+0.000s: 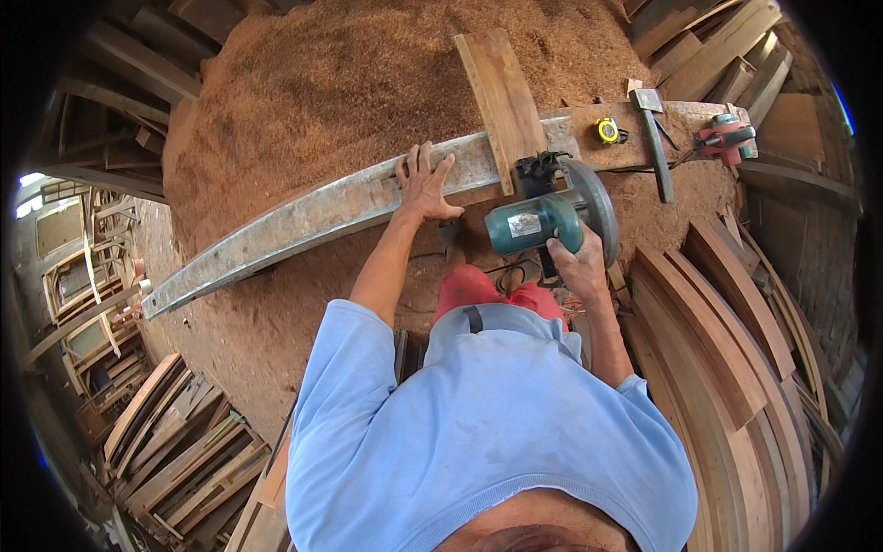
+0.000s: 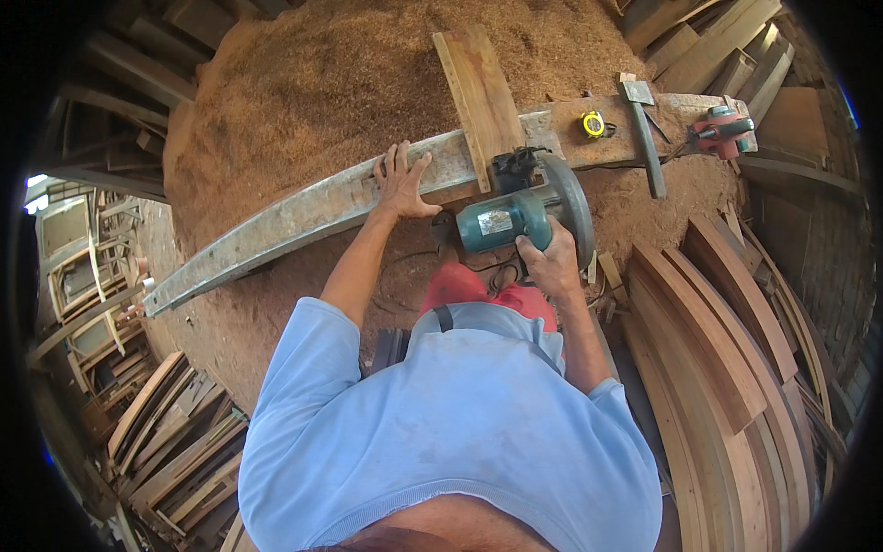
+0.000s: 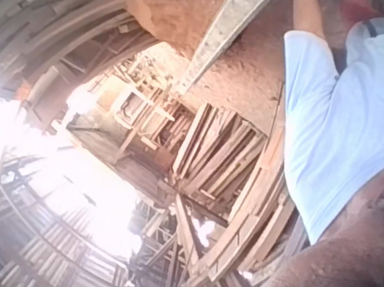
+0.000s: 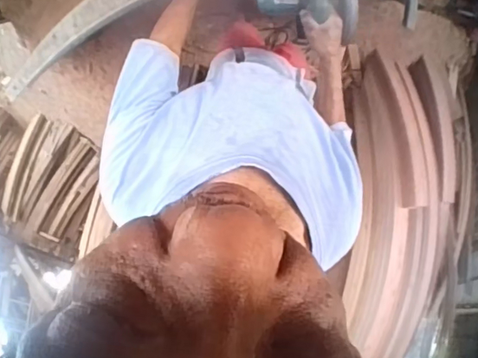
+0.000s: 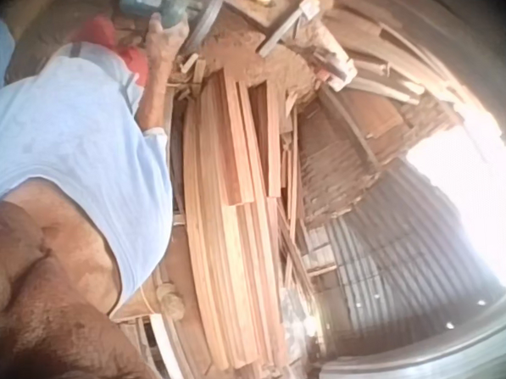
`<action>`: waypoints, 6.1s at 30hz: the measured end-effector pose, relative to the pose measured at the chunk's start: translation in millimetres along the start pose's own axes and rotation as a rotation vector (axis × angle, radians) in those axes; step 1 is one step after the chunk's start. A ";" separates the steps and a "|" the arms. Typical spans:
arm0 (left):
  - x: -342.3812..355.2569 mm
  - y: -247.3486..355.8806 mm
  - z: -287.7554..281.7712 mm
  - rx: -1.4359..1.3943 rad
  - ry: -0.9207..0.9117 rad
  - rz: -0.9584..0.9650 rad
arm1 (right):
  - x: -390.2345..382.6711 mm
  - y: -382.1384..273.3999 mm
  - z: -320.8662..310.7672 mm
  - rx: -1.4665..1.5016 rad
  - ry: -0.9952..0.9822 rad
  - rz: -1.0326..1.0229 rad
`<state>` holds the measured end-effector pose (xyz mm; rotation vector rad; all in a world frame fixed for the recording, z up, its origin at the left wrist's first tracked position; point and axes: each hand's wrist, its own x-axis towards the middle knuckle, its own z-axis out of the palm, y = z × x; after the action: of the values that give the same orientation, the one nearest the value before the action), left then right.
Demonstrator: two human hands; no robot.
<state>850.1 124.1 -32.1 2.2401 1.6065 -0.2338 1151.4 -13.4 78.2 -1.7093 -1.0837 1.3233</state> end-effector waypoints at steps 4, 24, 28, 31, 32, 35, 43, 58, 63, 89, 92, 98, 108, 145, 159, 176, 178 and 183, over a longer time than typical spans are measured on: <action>-1.0 -1.7 2.3 -0.011 0.017 0.006 | 0.1 5.1 9.7 -0.035 -0.055 -0.036; -0.1 3.0 0.2 -0.011 0.002 -0.032 | 23.6 -3.9 21.6 -0.015 -0.089 -0.068; 1.5 2.3 0.5 -0.018 0.001 -0.029 | 30.3 -10.5 24.8 0.000 -0.086 -0.083; 2.5 2.9 -1.0 -0.016 -0.015 -0.050 | 37.1 -12.8 27.0 -0.019 -0.077 -0.081; 3.3 4.8 -2.3 -0.017 -0.017 -0.054 | 38.9 -14.1 26.2 -0.022 -0.081 -0.070; 5.4 5.5 -4.6 -0.028 -0.012 -0.061 | 45.1 -18.9 24.2 -0.014 -0.100 -0.042; 17.9 2.4 -10.2 -0.080 -0.019 -0.082 | 71.4 -17.1 23.4 0.003 -0.118 -0.079; 17.3 6.1 -18.9 -0.074 -0.037 -0.094 | 100.9 -28.4 26.4 -0.006 -0.152 -0.094; 19.2 4.8 -17.4 -0.050 -0.046 -0.100 | 111.2 -31.1 28.7 -0.058 -0.138 -0.124; 27.2 -4.9 -5.5 -0.012 -0.006 -0.083 | 155.9 -39.5 41.0 -0.024 -0.118 -0.191; 28.8 -4.1 -9.3 -0.001 -0.039 -0.101 | 161.5 -40.7 42.1 0.000 -0.129 -0.192; 30.1 -1.7 -13.7 0.010 -0.071 -0.125 | 168.7 -41.8 43.9 0.015 -0.140 -0.206; 35.8 -0.1 -20.0 -0.012 -0.070 -0.139 | 190.2 -49.0 47.4 -0.011 -0.153 -0.202; 33.1 -10.1 2.4 0.028 0.099 -0.011 | -33.2 -28.6 -51.7 -0.223 0.307 0.016; 41.9 5.2 -16.2 0.133 -0.016 -0.028 | -50.2 215.0 -123.8 -0.434 0.280 0.494; 46.4 -9.0 11.5 0.315 -0.127 -0.007 | 142.8 481.8 -259.3 -0.837 -0.063 0.696; 43.4 -11.8 11.7 0.311 -0.120 0.031 | 160.2 526.4 -270.7 -0.897 -0.073 0.697; 47.9 -15.8 10.7 0.302 -0.146 0.083 | 182.8 699.1 -298.5 -1.069 -0.041 0.682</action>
<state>852.2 166.3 -61.6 2.4385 1.4796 -0.6400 1598.9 -135.8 -551.1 -3.0521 -1.4257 1.2030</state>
